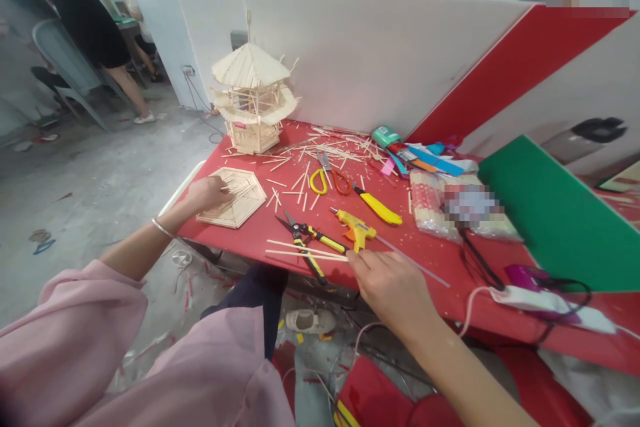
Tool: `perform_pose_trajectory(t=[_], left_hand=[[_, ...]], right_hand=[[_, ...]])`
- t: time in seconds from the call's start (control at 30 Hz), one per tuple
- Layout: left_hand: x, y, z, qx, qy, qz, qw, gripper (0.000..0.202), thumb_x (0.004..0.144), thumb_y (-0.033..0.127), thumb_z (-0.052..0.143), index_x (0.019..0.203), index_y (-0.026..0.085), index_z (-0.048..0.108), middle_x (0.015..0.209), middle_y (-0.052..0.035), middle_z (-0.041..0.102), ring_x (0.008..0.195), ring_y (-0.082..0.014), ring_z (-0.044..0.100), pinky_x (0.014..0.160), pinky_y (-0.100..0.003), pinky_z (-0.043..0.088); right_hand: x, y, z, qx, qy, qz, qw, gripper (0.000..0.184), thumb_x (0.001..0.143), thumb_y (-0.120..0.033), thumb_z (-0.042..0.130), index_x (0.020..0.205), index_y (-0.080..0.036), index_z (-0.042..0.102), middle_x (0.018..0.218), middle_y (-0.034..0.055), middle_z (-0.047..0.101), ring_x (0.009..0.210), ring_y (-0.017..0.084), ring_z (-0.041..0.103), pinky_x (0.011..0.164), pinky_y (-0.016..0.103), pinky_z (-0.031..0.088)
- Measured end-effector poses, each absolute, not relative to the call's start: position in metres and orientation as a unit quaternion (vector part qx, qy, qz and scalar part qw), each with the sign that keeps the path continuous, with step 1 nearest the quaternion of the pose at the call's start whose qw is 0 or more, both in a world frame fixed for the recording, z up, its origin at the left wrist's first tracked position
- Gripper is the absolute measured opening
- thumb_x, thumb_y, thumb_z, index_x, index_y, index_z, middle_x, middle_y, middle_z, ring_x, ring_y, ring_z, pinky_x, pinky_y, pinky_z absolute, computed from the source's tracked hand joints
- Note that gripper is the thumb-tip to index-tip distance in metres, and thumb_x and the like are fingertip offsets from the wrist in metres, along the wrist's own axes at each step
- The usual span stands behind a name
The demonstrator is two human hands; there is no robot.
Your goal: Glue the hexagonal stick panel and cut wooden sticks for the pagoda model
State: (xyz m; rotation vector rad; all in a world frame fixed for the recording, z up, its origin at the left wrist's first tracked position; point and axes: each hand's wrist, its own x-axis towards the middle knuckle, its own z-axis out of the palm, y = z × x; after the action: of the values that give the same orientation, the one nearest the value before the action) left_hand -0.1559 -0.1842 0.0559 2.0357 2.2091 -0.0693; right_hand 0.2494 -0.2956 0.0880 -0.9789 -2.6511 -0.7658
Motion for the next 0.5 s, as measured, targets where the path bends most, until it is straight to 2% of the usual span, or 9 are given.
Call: perform_pose_trajectory(t=[0.07,0.23,0.5], left_hand=[[-0.1553,-0.1844,0.0551,0.678,0.732,-0.025,0.067,0.041,0.082,0.052,0.054,0.098,0.02,0.074,0.113,-0.0117,0.071,0.102,-0.0289,0.068,0.072,-0.031,0.049],[-0.1559,-0.1834,0.0541,0.682,0.728,-0.034,0.066,0.032,0.082,0.039,0.054,0.1,0.02,0.074,0.115,-0.0102,0.071,0.103,-0.0267,0.067,0.073,-0.029,0.048],[-0.1627,-0.1848,0.0557,0.671,0.737,-0.03,0.075,0.037,0.088,0.04,0.049,0.106,0.018,0.074,0.113,-0.014,0.073,0.104,-0.0299,0.068,0.073,-0.031,0.049]], right_hand=[[0.249,-0.2952,0.0881,-0.332,-0.902,-0.255,0.106,0.028,0.095,-0.011,0.045,0.089,-0.016,0.072,0.068,0.0037,0.067,0.062,0.016,0.058,0.068,0.032,0.035],[0.2479,-0.2952,0.0889,-0.342,-0.904,-0.238,0.097,0.025,0.091,-0.008,0.048,0.09,-0.016,0.072,0.068,0.0034,0.067,0.063,0.016,0.059,0.068,0.032,0.035],[0.2526,-0.2955,0.0836,-0.365,-0.898,-0.233,0.077,0.026,0.086,-0.007,0.049,0.092,-0.017,0.072,0.071,0.0046,0.07,0.064,0.016,0.059,0.068,0.032,0.033]])
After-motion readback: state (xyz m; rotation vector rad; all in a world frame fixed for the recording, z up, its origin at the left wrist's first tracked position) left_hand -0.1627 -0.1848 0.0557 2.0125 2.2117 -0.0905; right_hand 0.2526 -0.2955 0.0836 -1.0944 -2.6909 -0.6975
